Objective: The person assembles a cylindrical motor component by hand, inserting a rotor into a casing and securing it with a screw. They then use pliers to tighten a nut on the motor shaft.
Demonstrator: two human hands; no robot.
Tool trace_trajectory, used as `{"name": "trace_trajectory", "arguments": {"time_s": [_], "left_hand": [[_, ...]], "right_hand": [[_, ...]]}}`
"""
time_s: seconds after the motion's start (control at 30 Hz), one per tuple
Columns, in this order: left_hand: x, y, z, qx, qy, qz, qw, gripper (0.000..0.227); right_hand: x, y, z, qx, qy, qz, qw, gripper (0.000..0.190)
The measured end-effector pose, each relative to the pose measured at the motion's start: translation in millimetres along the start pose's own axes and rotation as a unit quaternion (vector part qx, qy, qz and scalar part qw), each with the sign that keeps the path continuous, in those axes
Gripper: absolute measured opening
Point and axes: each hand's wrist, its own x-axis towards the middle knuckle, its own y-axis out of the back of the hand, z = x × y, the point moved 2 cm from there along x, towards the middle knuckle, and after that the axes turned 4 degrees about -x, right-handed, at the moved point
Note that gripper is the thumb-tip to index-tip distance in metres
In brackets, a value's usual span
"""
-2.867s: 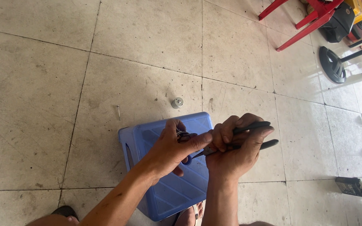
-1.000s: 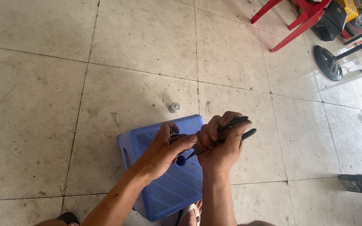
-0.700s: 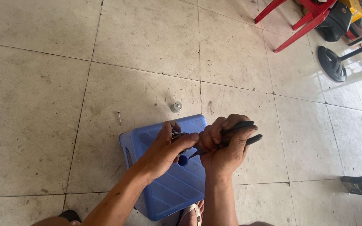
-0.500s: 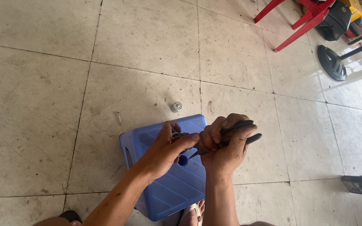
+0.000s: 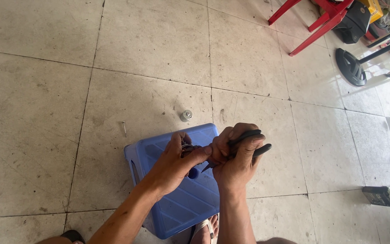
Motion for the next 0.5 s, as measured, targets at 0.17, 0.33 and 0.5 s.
{"name": "trace_trajectory", "arguments": {"time_s": [0.17, 0.33, 0.5], "left_hand": [[3.1, -0.5, -4.1, -0.018, -0.014, 0.012, 1.0, 0.082], [2.5, -1.4, -6.2, -0.03, -0.028, 0.015, 0.999, 0.08], [-1.8, -3.4, 0.5, -0.019, -0.035, 0.011, 0.999, 0.084]], "right_hand": [[1.2, 1.5, 0.2, -0.001, -0.005, 0.002, 1.0, 0.047], [0.5, 5.4, 3.8, 0.008, 0.002, 0.01, 1.0, 0.047], [2.7, 7.1, -6.0, 0.022, -0.008, 0.017, 1.0, 0.046]]}}
